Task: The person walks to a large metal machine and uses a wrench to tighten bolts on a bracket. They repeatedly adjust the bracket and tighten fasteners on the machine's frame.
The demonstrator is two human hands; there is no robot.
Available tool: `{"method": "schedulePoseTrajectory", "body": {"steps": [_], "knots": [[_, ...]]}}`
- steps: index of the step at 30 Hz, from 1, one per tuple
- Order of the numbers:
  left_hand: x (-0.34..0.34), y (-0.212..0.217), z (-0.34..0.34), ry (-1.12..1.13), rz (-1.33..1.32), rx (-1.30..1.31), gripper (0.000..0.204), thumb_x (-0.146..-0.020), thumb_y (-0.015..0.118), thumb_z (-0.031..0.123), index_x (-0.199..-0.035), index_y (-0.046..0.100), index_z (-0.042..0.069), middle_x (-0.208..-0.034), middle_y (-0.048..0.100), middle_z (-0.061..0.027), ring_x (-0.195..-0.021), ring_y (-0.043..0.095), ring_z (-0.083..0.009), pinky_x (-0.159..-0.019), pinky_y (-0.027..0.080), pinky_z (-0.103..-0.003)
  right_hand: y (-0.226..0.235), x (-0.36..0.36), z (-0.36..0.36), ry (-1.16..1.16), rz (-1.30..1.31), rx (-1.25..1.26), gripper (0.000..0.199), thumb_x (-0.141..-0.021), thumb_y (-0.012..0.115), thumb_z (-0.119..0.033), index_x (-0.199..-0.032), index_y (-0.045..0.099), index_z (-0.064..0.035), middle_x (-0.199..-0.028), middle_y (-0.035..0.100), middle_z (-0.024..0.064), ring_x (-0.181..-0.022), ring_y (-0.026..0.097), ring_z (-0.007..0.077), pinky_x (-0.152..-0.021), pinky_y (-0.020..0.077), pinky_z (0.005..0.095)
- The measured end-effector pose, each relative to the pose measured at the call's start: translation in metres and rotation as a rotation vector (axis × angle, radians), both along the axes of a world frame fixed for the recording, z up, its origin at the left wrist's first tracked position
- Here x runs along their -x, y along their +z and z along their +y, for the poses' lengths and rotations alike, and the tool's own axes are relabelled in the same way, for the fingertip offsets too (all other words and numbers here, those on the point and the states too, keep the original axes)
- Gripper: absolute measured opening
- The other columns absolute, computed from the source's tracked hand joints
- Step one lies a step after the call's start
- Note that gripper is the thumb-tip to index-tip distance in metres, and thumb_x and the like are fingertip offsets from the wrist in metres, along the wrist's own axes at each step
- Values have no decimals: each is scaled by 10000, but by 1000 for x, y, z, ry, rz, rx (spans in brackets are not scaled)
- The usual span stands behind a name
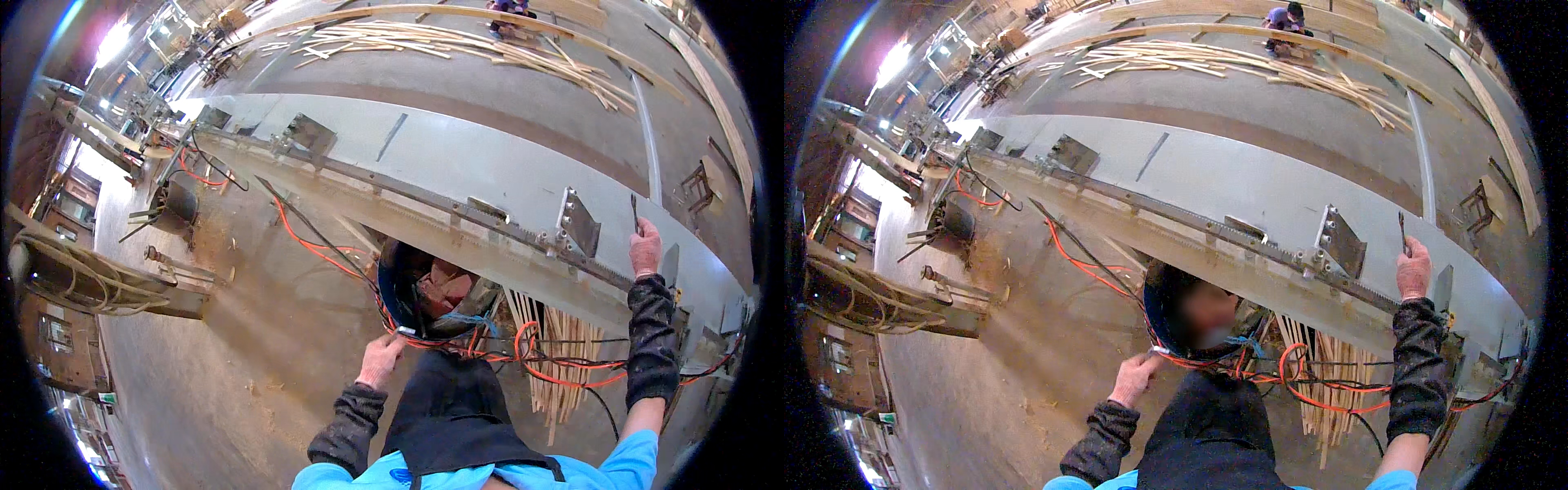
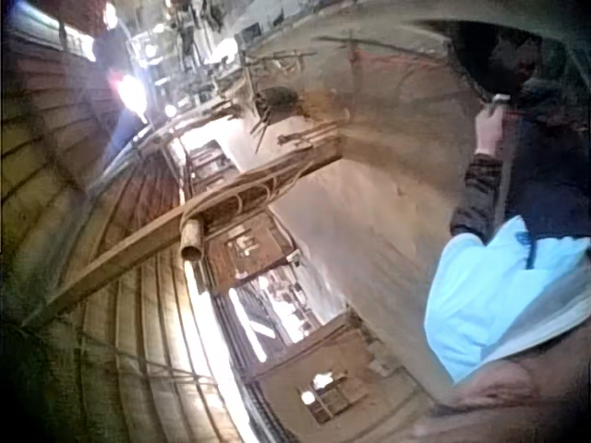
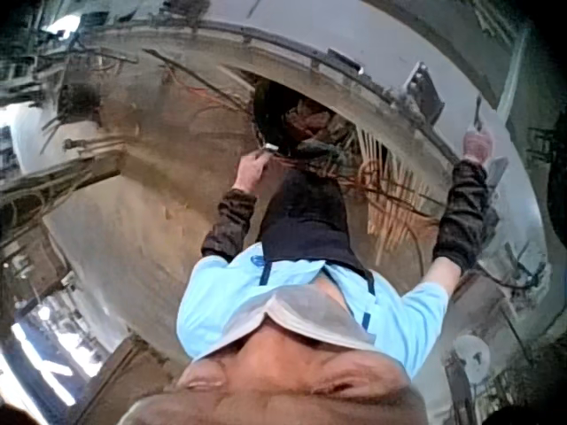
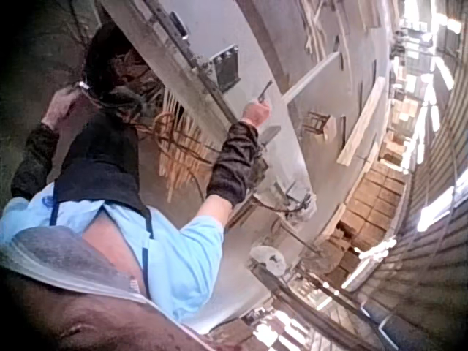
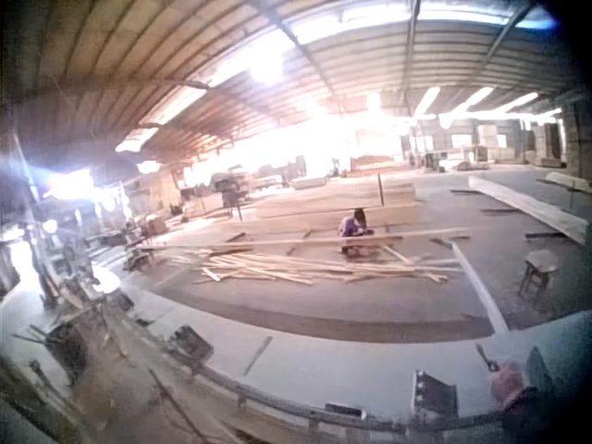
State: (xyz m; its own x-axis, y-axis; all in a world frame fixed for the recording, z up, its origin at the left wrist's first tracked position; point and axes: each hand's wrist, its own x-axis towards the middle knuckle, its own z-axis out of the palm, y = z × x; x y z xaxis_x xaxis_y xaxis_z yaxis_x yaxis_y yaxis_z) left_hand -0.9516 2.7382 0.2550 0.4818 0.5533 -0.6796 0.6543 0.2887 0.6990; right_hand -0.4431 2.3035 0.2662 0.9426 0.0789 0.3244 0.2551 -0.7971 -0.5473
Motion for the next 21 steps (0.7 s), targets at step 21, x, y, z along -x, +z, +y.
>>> {"method": "schedulePoseTrajectory", "body": {"steps": [21], "knots": [[275,-108,88,452,-123,296,165,-968,663,230,-988,702,71,-799,668,-21,-573,564,-111,-506,467,-293,-211,500,241,934,1081,-33,130,-909,639,-137,-924,670,-11,-715,650,74,-578,620,191,-526,505,369]]}}
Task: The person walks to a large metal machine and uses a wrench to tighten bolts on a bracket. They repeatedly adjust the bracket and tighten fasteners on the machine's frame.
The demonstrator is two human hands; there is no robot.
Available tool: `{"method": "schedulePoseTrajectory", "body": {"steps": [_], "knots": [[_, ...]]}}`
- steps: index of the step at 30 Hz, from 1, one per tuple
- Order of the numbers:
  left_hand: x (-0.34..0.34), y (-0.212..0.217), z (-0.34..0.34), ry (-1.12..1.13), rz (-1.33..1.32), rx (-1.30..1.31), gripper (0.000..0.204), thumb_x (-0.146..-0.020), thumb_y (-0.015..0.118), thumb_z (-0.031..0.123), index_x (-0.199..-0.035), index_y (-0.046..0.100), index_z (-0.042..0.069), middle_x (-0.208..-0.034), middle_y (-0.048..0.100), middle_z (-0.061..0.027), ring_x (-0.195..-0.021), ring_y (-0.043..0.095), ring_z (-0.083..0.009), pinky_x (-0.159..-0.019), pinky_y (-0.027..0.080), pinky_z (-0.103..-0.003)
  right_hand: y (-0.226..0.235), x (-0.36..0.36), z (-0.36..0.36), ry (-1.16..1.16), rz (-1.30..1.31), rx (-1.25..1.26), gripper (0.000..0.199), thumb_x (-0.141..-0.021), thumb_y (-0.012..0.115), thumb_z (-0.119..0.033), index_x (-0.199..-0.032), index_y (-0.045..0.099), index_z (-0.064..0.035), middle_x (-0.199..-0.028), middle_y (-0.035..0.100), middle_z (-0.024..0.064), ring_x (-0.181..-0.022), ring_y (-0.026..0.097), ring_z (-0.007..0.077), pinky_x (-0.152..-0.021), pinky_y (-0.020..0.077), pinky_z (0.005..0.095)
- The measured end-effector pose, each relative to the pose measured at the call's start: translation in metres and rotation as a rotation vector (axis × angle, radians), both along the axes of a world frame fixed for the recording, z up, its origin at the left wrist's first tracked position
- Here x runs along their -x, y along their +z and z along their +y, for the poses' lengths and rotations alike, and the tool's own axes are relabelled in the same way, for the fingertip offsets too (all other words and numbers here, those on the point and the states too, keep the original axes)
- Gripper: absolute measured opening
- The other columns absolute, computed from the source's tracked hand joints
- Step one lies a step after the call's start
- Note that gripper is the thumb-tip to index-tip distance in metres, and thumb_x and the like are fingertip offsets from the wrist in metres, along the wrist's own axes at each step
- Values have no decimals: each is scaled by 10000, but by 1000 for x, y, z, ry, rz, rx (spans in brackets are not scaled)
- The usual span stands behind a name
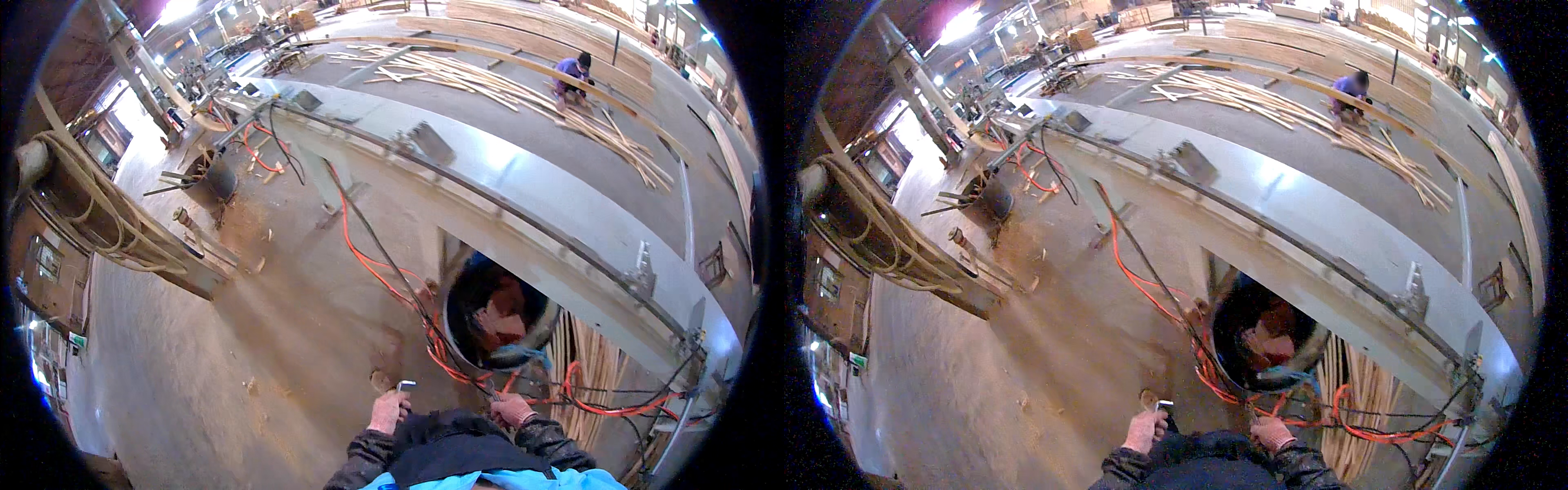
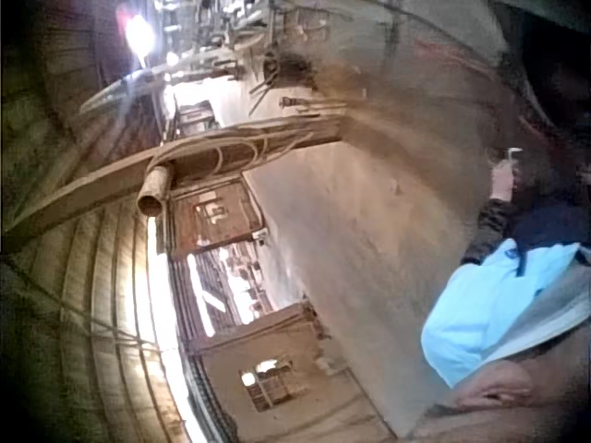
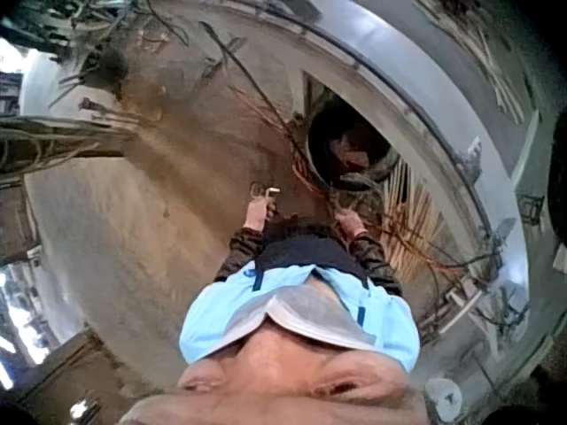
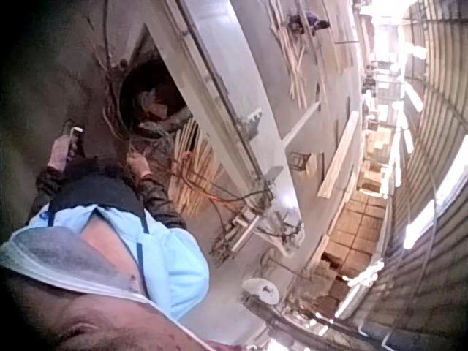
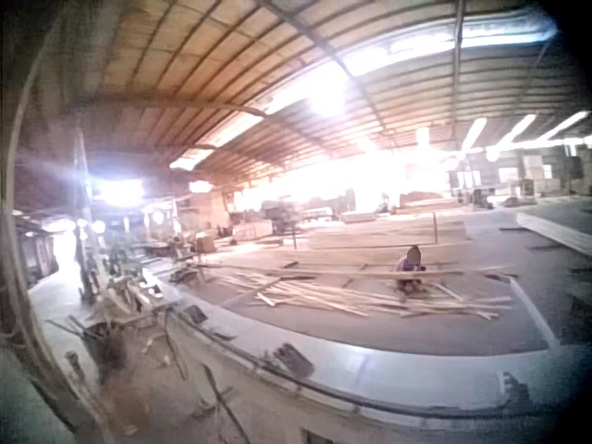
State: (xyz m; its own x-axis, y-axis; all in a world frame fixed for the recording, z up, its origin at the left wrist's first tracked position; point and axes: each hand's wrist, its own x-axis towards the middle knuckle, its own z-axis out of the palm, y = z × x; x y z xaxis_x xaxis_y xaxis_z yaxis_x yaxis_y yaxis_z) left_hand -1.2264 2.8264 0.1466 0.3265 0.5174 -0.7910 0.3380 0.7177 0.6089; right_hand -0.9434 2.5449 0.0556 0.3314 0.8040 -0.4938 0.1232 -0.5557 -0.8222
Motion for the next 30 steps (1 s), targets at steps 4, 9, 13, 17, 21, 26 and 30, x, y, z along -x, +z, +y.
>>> {"method": "schedulePoseTrajectory", "body": {"steps": [4,9,13,17,21,26,30], "knots": [[56,30,90,50,76,46,240,-997,611,233,-1152,665,57,-785,643,-52,-599,572,-129,-524,483,-289,2,41,121,-117,179,368,114,-917,645,-137,-909,683,-29,-722,662,71,-604,647,202,-533,514,371],[149,48,232,-7,75,-206,322,-986,621,223,-1243,649,33,-743,629,-34,-564,572,-127,-521,484,-292,-60,51,247,271,-166,339,244,-942,609,-240,-885,759,-55,-787,727,131,-724,748,284,-624,592,413],[200,38,330,31,213,-358,314,-897,638,167,-1163,653,0,-732,643,-44,-556,587,-122,-495,467,-294,-33,62,356,968,-666,452,218,-903,659,-288,-955,810,-140,-862,755,142,-803,759,324,-711,609,440],[216,33,392,166,236,-260,235,-866,650,89,-1086,649,5,-739,652,-53,-530,579,-123,-471,462,-283,-36,73,438,1115,-791,452,218,-893,678,-314,-1012,817,-194,-931,765,116,-880,756,336,-778,604,462],[197,9,444,210,87,-196,237,-896,647,85,-1122,652,16,-768,656,-57,-570,591,-121,-503,489,-287,-88,78,503,1061,-839,408,210,-890,661,-298,-939,830,-184,-877,767,94,-842,754,347,-746,603,473],[146,-7,573,86,50,-160,249,-967,632,136,-1195,669,41,-847,682,-53,-655,620,-121,-569,512,-291,-185,64,573,765,-687,505,287,-914,614,-325,-842,833,-153,-868,771,145,-812,744,377,-730,592,505],[92,30,702,-33,61,-348,243,-967,636,152,-1170,693,29,-823,686,-41,-668,618,-112,-578,499,-279,-201,12,687,477,-683,496,266,-883,634,-300,-859,817,-109,-863,753,204,-808,734,408,-719,586,519]]}}
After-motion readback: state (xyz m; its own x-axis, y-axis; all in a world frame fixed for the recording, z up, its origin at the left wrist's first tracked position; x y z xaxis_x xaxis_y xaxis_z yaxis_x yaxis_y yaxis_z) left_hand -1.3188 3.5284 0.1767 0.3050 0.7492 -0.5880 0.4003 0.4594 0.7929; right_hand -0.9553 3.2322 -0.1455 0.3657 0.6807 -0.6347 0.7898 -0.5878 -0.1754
